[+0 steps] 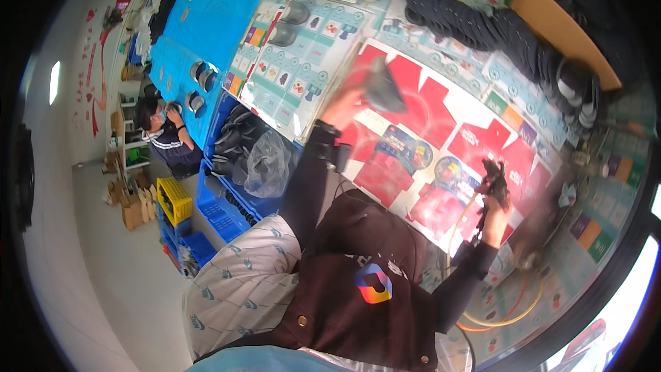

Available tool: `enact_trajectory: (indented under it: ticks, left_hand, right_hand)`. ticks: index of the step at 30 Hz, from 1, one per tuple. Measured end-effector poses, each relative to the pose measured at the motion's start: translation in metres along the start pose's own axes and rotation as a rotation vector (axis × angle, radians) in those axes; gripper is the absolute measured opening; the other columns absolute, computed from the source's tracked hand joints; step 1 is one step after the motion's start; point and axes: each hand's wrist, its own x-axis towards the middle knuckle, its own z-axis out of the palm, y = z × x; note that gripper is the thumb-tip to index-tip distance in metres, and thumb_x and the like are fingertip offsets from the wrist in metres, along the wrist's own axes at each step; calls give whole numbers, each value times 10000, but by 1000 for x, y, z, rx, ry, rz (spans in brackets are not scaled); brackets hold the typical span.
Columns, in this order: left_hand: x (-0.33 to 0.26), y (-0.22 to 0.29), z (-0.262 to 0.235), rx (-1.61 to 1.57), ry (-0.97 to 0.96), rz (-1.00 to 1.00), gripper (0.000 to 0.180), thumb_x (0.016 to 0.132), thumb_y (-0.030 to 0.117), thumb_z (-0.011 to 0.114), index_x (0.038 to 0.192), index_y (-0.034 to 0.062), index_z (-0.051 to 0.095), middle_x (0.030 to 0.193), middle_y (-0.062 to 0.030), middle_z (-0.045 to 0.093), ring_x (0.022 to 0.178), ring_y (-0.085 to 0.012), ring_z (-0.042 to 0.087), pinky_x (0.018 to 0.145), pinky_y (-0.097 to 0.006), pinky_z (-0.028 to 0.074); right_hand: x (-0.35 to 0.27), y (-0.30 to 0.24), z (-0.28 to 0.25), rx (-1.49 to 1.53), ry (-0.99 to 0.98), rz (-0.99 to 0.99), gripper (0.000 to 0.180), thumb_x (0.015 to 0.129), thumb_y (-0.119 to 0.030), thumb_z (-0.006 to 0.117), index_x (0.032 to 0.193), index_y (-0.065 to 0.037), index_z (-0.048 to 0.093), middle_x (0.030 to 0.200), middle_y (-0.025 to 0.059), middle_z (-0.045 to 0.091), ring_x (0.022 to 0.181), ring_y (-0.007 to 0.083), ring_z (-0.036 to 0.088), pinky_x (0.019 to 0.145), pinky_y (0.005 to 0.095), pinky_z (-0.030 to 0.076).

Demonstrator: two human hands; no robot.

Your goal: Trimming excess material from shoe components using a specialized handheld tool.

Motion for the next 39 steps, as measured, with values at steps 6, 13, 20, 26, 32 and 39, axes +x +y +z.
enact_trajectory:
  ticks: [6,13,20,26,32,39]
  left_hand:
    - [-13,11,-248,-349,512,260,388,948,151,632,1268,67,432,1211,-158,573,1081,-370,640,879,-508,572]
    - [51,-32,-392,-507,899,181,459,912,190,698,1285,51,468,1180,-151,621,1089,-379,636,880,-524,567]
    - [73,-20,-500,2059,448,463,380,805,477,667,932,125,733,893,-84,725,763,-279,691,683,-443,537]
    - [182,-29,-269,325,957,570,196,877,-5,529,1033,-44,641,885,-123,670,873,-255,666,843,-357,537]
    - [337,40,-50,731,393,706,267,876,143,727,1122,67,657,980,-97,707,891,-234,681,764,-356,527]
    - [444,65,-47,-178,297,-128,164,973,201,548,1084,110,627,982,-45,685,858,-204,638,754,-385,518]
  right_hand:
    - [1,-13,17,-63,4,51,269,735,-42,556,933,-1,732,784,23,673,532,106,509,476,246,416]
    - [-15,-30,67,-148,16,64,404,732,-35,511,1101,12,668,885,85,738,545,79,505,490,219,419]
    - [-17,-25,87,-196,9,59,372,726,-33,513,1032,33,713,1045,93,722,622,114,584,546,236,461]
    - [-30,-48,91,-115,88,126,425,757,34,509,1160,17,643,951,104,741,658,91,613,505,208,449]
    - [-51,-48,85,-85,69,118,474,741,26,512,1200,11,629,963,98,733,718,92,632,516,199,444]
    - [-95,-48,69,-15,89,78,508,719,4,506,1211,16,628,970,86,734,694,74,605,525,190,427]
